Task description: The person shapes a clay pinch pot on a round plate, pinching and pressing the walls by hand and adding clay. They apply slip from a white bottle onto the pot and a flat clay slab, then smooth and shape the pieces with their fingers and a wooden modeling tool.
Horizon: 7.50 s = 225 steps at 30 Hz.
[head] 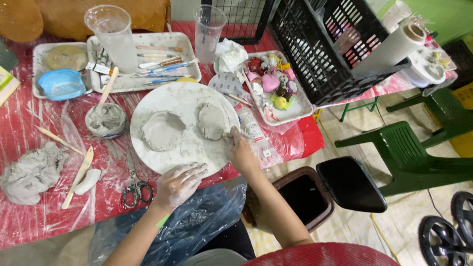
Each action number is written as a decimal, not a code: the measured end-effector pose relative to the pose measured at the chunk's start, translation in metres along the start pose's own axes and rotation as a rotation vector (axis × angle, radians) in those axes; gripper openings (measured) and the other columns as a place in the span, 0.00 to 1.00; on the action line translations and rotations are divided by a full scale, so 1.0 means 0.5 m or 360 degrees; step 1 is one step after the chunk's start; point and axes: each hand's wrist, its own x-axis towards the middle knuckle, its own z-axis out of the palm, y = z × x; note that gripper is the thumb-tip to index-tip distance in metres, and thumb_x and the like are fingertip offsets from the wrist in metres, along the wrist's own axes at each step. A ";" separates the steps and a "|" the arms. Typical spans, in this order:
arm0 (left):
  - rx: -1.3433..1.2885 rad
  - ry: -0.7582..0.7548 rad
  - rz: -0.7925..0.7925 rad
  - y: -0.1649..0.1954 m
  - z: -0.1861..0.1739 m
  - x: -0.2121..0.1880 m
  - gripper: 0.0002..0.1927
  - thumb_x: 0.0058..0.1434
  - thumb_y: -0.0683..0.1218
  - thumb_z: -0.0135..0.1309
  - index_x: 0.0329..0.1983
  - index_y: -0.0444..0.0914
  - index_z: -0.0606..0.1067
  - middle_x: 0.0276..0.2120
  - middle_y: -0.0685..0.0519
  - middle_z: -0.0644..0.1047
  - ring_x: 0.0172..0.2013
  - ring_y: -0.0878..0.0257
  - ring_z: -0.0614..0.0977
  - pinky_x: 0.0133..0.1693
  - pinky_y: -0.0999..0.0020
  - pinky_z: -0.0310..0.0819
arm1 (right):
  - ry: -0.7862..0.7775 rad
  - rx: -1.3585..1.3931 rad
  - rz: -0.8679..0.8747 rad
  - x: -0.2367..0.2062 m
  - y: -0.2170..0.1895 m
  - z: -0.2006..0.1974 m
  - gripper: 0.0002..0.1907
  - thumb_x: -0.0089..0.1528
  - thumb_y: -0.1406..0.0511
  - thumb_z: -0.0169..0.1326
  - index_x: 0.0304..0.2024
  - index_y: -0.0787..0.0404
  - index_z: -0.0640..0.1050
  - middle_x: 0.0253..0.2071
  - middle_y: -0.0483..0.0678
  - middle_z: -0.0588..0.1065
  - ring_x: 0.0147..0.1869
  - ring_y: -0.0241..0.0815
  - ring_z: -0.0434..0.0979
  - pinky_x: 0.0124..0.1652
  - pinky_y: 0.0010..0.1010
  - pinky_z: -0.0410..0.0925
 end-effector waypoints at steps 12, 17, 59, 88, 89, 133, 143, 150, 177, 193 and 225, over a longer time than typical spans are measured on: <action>-0.0137 -0.0068 -0.0124 -0.055 -0.083 -0.052 0.12 0.50 0.38 0.63 0.39 0.41 0.83 0.44 0.55 0.84 0.49 0.61 0.84 0.50 0.64 0.78 | 0.0014 -0.0217 -0.0068 -0.084 -0.031 -0.036 0.13 0.65 0.64 0.52 0.52 0.58 0.77 0.41 0.59 0.79 0.43 0.62 0.80 0.42 0.50 0.70; -0.0189 -0.0069 -0.0179 -0.076 -0.103 -0.066 0.10 0.53 0.37 0.61 0.38 0.42 0.83 0.44 0.56 0.84 0.50 0.62 0.85 0.50 0.65 0.78 | 0.0097 -0.0057 -0.0295 -0.035 -0.028 0.001 0.29 0.53 0.69 0.52 0.60 0.59 0.75 0.47 0.62 0.79 0.51 0.62 0.80 0.47 0.47 0.72; -0.0147 -0.0235 -0.0161 -0.055 -0.124 -0.009 0.18 0.46 0.49 0.65 0.41 0.40 0.79 0.45 0.55 0.81 0.44 0.56 0.80 0.45 0.63 0.77 | 0.0088 -0.0052 -0.0160 0.005 -0.146 0.065 0.10 0.66 0.64 0.54 0.45 0.64 0.74 0.38 0.60 0.80 0.42 0.61 0.81 0.40 0.47 0.72; -0.1850 -0.0207 -0.1871 -0.080 0.057 0.188 0.24 0.71 0.60 0.40 0.57 0.40 0.73 0.52 0.51 0.81 0.48 0.62 0.84 0.48 0.68 0.80 | -0.0016 0.1910 0.0486 -0.096 0.048 -0.044 0.12 0.71 0.57 0.46 0.47 0.59 0.71 0.26 0.37 0.62 0.25 0.28 0.58 0.24 0.21 0.54; -0.1980 -0.0201 -0.1920 -0.064 0.058 0.161 0.22 0.69 0.58 0.42 0.55 0.41 0.74 0.51 0.52 0.81 0.46 0.64 0.84 0.47 0.67 0.82 | -0.0046 0.1887 0.0449 -0.087 0.041 -0.034 0.13 0.71 0.56 0.46 0.46 0.59 0.71 0.27 0.37 0.63 0.25 0.29 0.60 0.24 0.21 0.56; 0.0315 -0.0465 -0.0509 -0.030 0.007 0.011 0.27 0.63 0.54 0.53 0.63 0.38 0.73 0.65 0.51 0.72 0.66 0.52 0.69 0.63 0.44 0.57 | 0.0126 -0.0351 -0.0846 0.064 -0.020 0.148 0.33 0.71 0.63 0.40 0.73 0.77 0.52 0.71 0.73 0.62 0.77 0.65 0.59 0.73 0.48 0.53; 0.0250 -0.0461 -0.0531 -0.019 0.008 0.029 0.27 0.64 0.53 0.53 0.63 0.36 0.72 0.64 0.48 0.72 0.67 0.49 0.67 0.64 0.40 0.54 | 0.0222 0.0180 -0.0148 0.115 -0.011 0.143 0.23 0.71 0.63 0.45 0.64 0.72 0.64 0.57 0.74 0.71 0.61 0.71 0.73 0.60 0.51 0.67; 0.0254 -0.0480 -0.0607 0.007 0.050 0.023 0.31 0.64 0.52 0.52 0.64 0.28 0.68 0.65 0.38 0.69 0.69 0.45 0.65 0.64 0.39 0.55 | 0.0071 -0.0033 -0.0316 0.061 0.050 0.197 0.31 0.67 0.66 0.43 0.71 0.74 0.56 0.63 0.77 0.66 0.67 0.72 0.68 0.65 0.50 0.61; -0.0500 0.0029 -0.0892 0.024 -0.028 -0.014 0.29 0.62 0.47 0.58 0.66 0.32 0.69 0.57 0.41 0.77 0.58 0.49 0.77 0.59 0.55 0.69 | 0.0226 -0.0055 -0.0687 -0.103 -0.165 0.067 0.19 0.63 0.64 0.52 0.56 0.63 0.73 0.63 0.58 0.70 0.71 0.57 0.66 0.70 0.56 0.52; 0.0993 0.0012 -0.1061 -0.140 -0.225 -0.133 0.30 0.62 0.49 0.57 0.66 0.34 0.71 0.60 0.40 0.73 0.56 0.42 0.76 0.54 0.49 0.71 | -0.0469 0.0181 0.0600 0.068 0.091 -0.020 0.63 0.54 0.54 0.67 0.75 0.69 0.40 0.49 0.74 0.76 0.48 0.61 0.79 0.48 0.46 0.73; 0.0539 -0.0377 -0.0281 -0.059 -0.031 -0.105 0.30 0.47 0.49 0.65 0.57 0.50 0.77 0.53 0.60 0.76 0.50 0.58 0.75 0.53 0.51 0.67 | 0.0319 -0.0600 -0.0671 0.030 -0.097 0.052 0.22 0.68 0.60 0.45 0.61 0.60 0.75 0.75 0.57 0.64 0.79 0.60 0.58 0.72 0.64 0.45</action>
